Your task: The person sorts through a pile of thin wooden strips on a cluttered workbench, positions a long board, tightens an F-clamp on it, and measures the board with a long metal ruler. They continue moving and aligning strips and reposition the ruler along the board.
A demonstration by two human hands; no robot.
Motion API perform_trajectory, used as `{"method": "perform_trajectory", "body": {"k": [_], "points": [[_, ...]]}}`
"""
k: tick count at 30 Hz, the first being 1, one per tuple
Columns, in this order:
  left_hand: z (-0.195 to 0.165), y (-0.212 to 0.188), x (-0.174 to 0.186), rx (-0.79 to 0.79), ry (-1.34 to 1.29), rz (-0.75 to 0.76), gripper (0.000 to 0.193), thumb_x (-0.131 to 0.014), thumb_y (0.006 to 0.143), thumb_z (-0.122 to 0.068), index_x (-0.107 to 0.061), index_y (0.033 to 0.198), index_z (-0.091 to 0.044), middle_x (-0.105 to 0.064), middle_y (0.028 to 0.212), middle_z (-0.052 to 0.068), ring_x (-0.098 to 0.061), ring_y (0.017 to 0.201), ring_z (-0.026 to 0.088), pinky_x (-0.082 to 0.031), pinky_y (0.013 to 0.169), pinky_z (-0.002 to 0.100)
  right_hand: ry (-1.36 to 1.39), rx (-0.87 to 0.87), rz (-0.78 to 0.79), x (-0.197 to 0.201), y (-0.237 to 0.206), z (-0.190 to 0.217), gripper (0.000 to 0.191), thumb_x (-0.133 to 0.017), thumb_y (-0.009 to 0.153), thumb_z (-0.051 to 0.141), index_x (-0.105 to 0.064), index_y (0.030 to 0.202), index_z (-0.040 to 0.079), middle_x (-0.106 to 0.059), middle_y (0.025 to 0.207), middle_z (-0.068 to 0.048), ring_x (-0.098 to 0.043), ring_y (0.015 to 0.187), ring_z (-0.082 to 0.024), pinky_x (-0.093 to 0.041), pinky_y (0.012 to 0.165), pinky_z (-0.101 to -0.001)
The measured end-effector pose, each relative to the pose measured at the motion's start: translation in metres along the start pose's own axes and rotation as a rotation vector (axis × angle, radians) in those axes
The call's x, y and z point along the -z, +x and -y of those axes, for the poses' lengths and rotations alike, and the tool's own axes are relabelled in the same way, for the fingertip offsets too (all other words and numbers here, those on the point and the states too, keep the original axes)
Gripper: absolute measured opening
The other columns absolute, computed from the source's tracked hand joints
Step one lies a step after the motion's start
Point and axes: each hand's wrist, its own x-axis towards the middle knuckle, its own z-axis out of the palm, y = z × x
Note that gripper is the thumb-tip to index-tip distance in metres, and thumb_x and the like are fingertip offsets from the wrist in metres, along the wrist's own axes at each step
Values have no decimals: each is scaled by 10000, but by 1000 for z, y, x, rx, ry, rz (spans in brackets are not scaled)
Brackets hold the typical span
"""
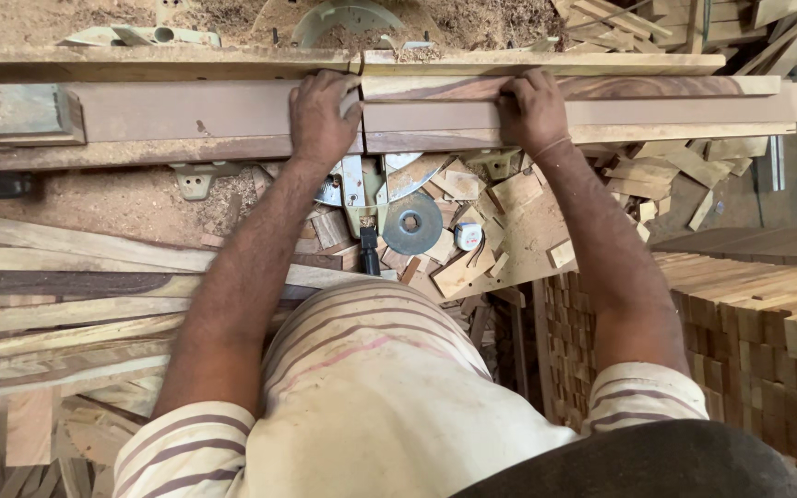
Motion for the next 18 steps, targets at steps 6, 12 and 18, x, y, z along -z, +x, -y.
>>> {"method": "perform_trajectory", "body": {"k": [6,12,18], "points": [[0,-3,4,-93,20,0,465,-768,877,-111,-685,1332,-63,-677,1193,134,-598,1142,261,-403,1020,449,-17,53,-63,2,-7,9,408,-747,928,105,-671,1313,-5,-605,1147,-163,-563,1051,-336,-509,946,-445],[-6,-4,1,-162,147,-46,551,-856,881,-327,-666,1300,-22,-673,1135,142,-612,1098,277,-427,932,451,-43,-22,28,1,4,10,387,-762,903,139,-679,1256,6,-601,1117,-168,-570,1051,-338,-513,960,-436],[-8,-1,0,-100,117,-50,510,-871,866,-321,-673,1263,-69,-684,1103,83,-645,1035,224,-439,921,433,-23,-98,136,3,8,9,369,-751,902,165,-673,1219,-8,-600,1088,-187,-575,1025,-346,-514,926,-443]]}}
